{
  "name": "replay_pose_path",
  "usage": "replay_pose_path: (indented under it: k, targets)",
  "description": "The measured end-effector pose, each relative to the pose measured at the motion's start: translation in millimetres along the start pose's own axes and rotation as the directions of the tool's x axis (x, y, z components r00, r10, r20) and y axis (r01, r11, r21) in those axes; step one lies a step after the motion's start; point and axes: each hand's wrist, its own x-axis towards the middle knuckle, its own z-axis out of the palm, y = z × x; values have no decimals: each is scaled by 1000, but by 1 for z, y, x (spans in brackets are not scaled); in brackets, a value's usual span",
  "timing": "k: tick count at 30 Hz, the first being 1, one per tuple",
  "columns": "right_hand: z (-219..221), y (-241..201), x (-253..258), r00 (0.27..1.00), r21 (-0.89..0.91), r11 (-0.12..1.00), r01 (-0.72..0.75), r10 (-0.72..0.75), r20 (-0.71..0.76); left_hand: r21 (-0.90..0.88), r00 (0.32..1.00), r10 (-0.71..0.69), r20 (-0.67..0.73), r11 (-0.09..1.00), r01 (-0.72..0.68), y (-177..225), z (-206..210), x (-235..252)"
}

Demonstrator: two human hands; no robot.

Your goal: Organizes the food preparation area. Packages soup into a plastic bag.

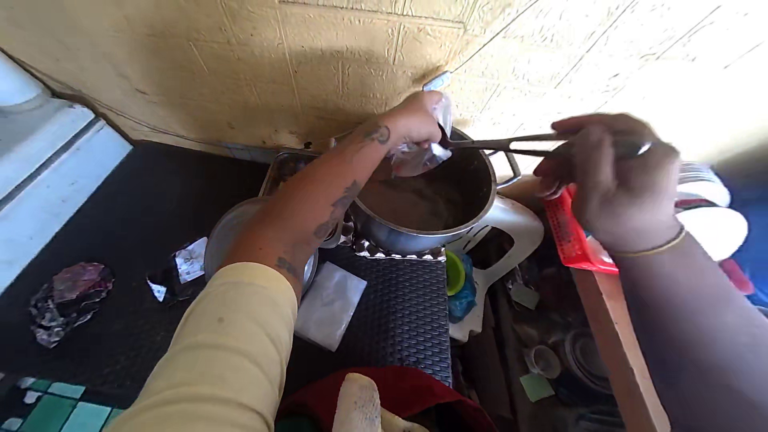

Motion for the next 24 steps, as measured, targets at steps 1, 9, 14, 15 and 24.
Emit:
replay_pose_path:
  k: [1, 9, 14, 15, 24]
  targets:
    - [0, 4, -6, 986, -98, 982, 164, -159, 56, -110, 998, -13, -54, 994, 7, -4, -8, -2]
    - [-3, 37, -7, 885, 436, 872, -222, 368, -285, -581, 998, -1, -62, 813, -35, -71, -49, -19]
    - [51, 57, 3, 912, 185, 907, -377, 399, -95, -612, 989, 70, -128, 780, -134, -82, -53, -28]
    - [67, 62, 1, 949, 68, 948, -311, 313, -31, -590, 989, 76, -130, 795, -139, -81, -56, -31]
    - [159, 81, 20, 764, -395, 916, 68, 207, 611, -485, 977, 67, -201, 860, -159, -53, -77, -53]
